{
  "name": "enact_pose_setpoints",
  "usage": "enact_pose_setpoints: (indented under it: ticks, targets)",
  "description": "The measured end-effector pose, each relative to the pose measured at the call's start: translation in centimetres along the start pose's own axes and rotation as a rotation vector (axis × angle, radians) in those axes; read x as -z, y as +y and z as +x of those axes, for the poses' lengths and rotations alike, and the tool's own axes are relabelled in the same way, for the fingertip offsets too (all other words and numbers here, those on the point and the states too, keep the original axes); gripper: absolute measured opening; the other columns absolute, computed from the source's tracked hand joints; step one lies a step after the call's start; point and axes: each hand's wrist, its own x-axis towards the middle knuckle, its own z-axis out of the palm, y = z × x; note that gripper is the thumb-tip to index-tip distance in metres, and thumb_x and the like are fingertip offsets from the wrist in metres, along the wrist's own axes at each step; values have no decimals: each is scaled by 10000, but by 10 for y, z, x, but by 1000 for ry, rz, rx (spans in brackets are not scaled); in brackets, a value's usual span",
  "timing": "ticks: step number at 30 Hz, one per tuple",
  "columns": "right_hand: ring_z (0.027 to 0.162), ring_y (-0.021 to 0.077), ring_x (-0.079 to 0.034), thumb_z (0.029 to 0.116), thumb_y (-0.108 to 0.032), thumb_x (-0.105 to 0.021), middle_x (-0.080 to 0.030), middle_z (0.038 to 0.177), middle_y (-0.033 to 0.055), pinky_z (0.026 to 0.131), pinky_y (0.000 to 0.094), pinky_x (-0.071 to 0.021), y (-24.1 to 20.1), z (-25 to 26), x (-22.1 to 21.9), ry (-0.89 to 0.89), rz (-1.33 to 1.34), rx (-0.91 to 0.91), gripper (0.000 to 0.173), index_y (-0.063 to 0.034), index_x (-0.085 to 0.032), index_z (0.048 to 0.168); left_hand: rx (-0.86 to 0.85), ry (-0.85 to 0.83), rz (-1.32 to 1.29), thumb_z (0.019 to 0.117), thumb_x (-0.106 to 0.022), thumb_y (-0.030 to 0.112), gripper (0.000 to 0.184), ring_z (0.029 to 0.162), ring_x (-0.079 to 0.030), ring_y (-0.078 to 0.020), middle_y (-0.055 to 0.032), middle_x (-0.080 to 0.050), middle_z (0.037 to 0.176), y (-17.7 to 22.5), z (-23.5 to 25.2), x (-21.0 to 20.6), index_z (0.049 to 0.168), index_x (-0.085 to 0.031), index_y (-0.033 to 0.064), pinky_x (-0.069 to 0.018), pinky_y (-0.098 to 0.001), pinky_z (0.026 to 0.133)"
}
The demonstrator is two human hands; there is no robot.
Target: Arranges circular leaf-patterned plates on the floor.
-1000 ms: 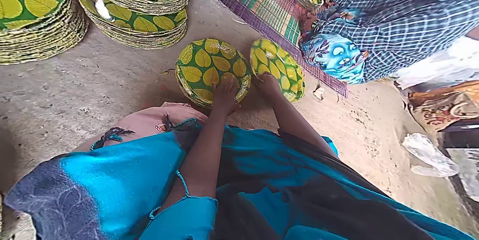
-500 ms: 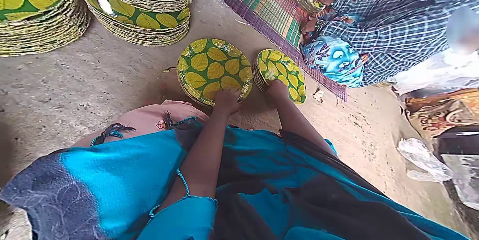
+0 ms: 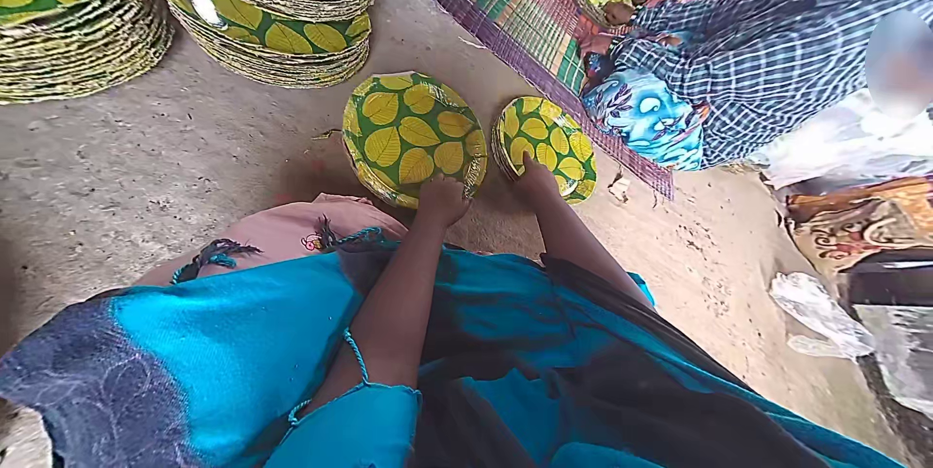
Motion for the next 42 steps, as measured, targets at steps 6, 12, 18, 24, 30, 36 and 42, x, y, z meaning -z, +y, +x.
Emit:
enact_pose_setpoints:
  ticks: [6,12,18,24,30,36,42]
  targets:
    - [1268,415,-578,976,-85,-561,-587,1390,208,1004,657,-469,-17,1,10,172,200,124,356,-126,-706,1298,-46,216,25,995,-660,373,492,1583,-193,-322,-64,-332,1678,9,1,2,1442,-611,172,-111,-612,1258]
    - [1261,497,-590,957,-206,-693,-554,1432,295,983,681,-488,-16,4,-3,-76,140,1,889,-84,-151,1651,-37,425,-2,994,-648,315,450,1563,-241,-351,-99,-391,1639,9,-1,4,1418,-626,165,-147,-659,1229]
    - [1269,422,-593,951,-81,-609,-632,1364,202,1005,648,-477,-17,-2,12,177,146,132,461,-173,-640,1402,-42,493,13,963,-680,254,560,1572,-207,-366,-108,-339,1666,14,-3,4,1502,-539,199,-138,-697,1205]
    - [1463,320,-442,912,100,-568,-591,1496,24,1188,629,-291,-25,7,6,196,288,709,485,-212,-774,1222,-40,534,70,934,-676,125,626,1527,-316,-421,-228,-386,1620,17,-4,1,1522,-479,36,-144,-663,1236]
    - [1369,492,-505,889,-126,-770,-401,1566,318,1087,625,-452,-18,-23,10,-11,143,84,899,33,-248,1604,30,-11,-15,989,-626,179,412,1353,-523,-397,-168,-616,1407,14,-2,6,1398,-638,127,-408,-584,1125]
    - [1233,402,-617,935,-126,-626,-678,1304,178,1058,732,-352,-14,-10,14,224,139,115,400,-174,-695,1327,-88,135,-159,944,-729,276,745,1406,-500,-353,-145,-584,1467,28,-5,11,1596,-389,156,-300,-617,1206]
    - [1376,243,-543,967,1,-551,-706,1327,8,1210,577,-293,-16,15,1,152,339,884,347,-177,-808,1119,40,472,-21,767,-886,354,1057,1570,-131,-461,-114,-235,1709,34,-7,25,1636,-285,354,-31,-803,1159]
